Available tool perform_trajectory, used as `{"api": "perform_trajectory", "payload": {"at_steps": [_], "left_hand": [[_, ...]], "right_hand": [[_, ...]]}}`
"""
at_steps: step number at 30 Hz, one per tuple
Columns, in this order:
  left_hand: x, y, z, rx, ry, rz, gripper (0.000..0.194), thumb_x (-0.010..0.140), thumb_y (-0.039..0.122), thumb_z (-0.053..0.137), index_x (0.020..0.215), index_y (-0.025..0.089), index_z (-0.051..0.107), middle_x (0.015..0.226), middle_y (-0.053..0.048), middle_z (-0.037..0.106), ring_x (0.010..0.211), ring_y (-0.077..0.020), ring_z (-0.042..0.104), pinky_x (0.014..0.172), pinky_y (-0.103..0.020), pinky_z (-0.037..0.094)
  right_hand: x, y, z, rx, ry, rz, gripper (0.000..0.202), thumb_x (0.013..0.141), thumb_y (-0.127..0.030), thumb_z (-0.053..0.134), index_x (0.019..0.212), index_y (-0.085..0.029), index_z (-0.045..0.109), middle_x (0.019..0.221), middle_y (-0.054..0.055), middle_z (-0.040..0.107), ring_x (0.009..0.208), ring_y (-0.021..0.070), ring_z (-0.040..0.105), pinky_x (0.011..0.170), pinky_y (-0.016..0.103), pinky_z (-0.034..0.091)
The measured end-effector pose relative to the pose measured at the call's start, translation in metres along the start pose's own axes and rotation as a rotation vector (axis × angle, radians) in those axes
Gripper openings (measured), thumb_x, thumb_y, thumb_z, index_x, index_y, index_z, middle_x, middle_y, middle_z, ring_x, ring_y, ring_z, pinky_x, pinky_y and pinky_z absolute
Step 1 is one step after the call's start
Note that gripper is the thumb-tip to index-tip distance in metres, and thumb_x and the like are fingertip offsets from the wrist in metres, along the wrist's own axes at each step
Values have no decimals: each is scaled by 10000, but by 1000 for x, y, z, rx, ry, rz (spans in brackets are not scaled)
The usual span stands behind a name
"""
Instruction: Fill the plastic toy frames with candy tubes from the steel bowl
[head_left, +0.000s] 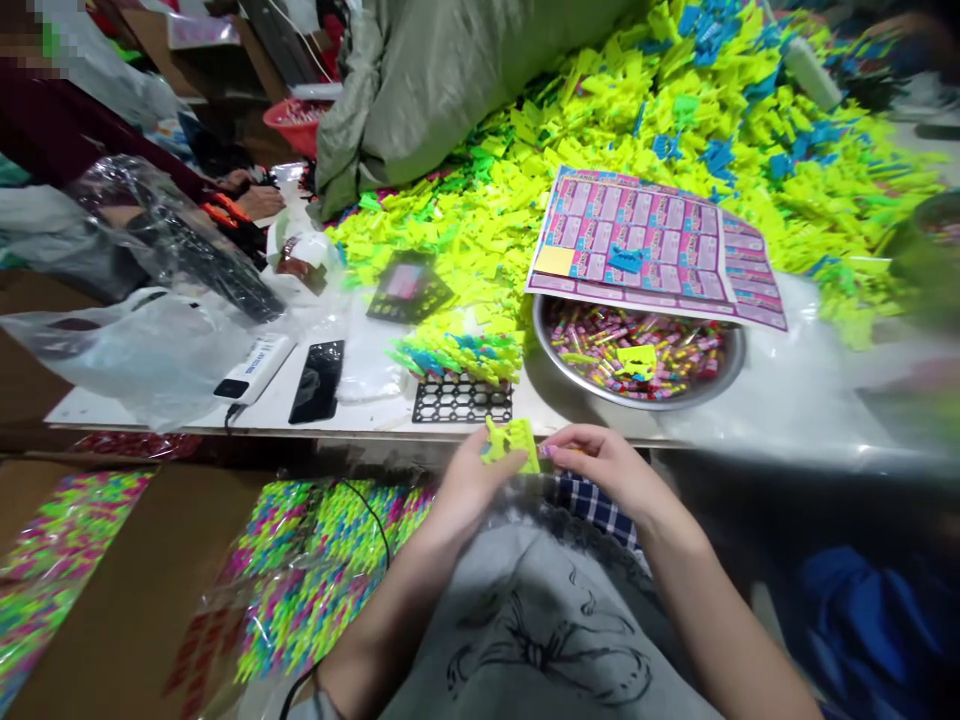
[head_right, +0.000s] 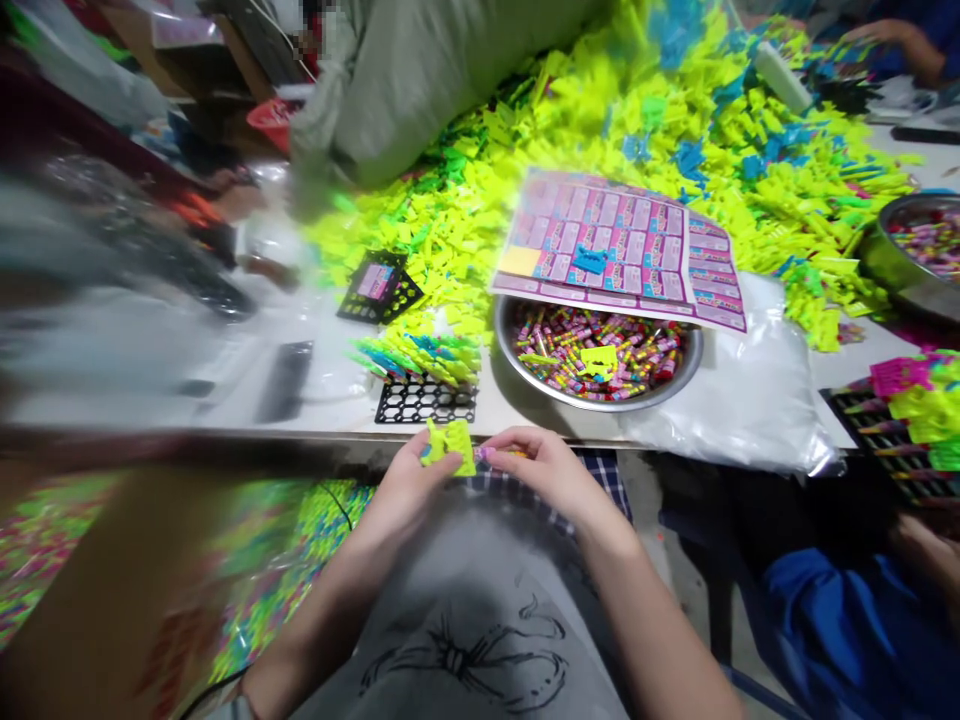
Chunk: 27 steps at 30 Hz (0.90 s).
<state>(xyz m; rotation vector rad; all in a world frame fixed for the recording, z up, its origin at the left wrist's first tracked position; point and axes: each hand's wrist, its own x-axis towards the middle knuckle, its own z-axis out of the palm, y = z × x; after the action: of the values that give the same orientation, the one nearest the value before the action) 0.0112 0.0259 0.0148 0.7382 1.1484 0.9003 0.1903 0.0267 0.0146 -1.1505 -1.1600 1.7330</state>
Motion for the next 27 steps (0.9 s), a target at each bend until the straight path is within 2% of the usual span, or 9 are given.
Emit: {"api": "perform_trajectory", "payload": {"at_steps": [4, 9, 12, 15, 18, 19, 21, 24, 27], "left_hand": [[-3, 5, 1, -113, -104, -52, 407, 599, 248, 743, 951, 137, 572, 818, -58, 667, 705, -165, 622, 710, -275, 456], [-9, 13, 5, -182, -121, -147, 419, 533, 257, 779, 883, 133, 585, 754, -41, 657, 636, -144, 601, 663, -255, 442], [-9, 13, 5, -163, -129, -152, 399, 545, 245, 771, 887, 136, 596, 774, -44, 661, 654, -146, 600, 680, -255, 440], [-9, 9, 2, -144, -110, -143, 421, 562, 226, 760, 942, 145, 599, 825, -55, 672, 683, -157, 606, 710, -270, 442], [-9, 3, -4, -128, -74, -131, 417, 571, 236, 755, 952, 149, 609, 830, -58, 677, 656, -141, 596, 701, -257, 440], [-9, 2, -6, -123, -65, -128, 406, 577, 243, 751, 948, 151, 613, 824, -57, 677, 649, -135, 593, 697, -252, 440], [-10, -1, -10, -122, -64, -126, 394, 588, 247, 745, 949, 154, 616, 818, -55, 676, 665, -133, 596, 710, -248, 439], [-11, -5, -18, -131, -65, -128, 381, 603, 241, 737, 953, 155, 612, 848, -56, 673, 708, -133, 603, 733, -244, 437], [-13, -7, -24, -127, -51, -137, 364, 619, 243, 728, 949, 151, 606, 926, -72, 666, 704, -124, 601, 717, -234, 440]], "right_hand": [[2, 8, 4, 85, -21, 30, 208, 693, -366, 700, 798, -187, 682, 639, -12, 624, 590, 101, 529, 601, 231, 396], [3, 15, 11, 179, -74, 69, 227, 687, -381, 700, 787, -178, 682, 597, -19, 608, 527, 79, 500, 527, 204, 366], [1, 10, 10, 115, -95, 59, 220, 711, -388, 676, 800, -187, 676, 602, -19, 611, 533, 88, 511, 532, 209, 381], [5, -1, -8, -135, 71, -96, 233, 754, -403, 627, 861, -200, 665, 802, 29, 664, 719, 149, 582, 665, 266, 438], [15, -11, -46, -610, 462, -339, 268, 789, -424, 572, 872, -189, 671, 893, 73, 645, 837, 206, 567, 756, 333, 429], [20, -14, -60, -790, 595, -369, 274, 794, -420, 562, 863, -182, 678, 892, 84, 637, 851, 223, 556, 780, 360, 416], [30, -19, -86, -1119, 767, -297, 265, 790, -401, 563, 851, -178, 692, 916, 101, 630, 911, 273, 523, 831, 436, 373], [50, -30, -110, -1412, 795, -119, 273, 789, -387, 552, 927, -196, 688, 1027, 111, 612, 988, 325, 476, 829, 487, 351], [79, -48, -115, -1486, 701, -57, 303, 813, -380, 499, 982, -202, 676, 974, 109, 634, 929, 287, 522, 756, 398, 399]]}}
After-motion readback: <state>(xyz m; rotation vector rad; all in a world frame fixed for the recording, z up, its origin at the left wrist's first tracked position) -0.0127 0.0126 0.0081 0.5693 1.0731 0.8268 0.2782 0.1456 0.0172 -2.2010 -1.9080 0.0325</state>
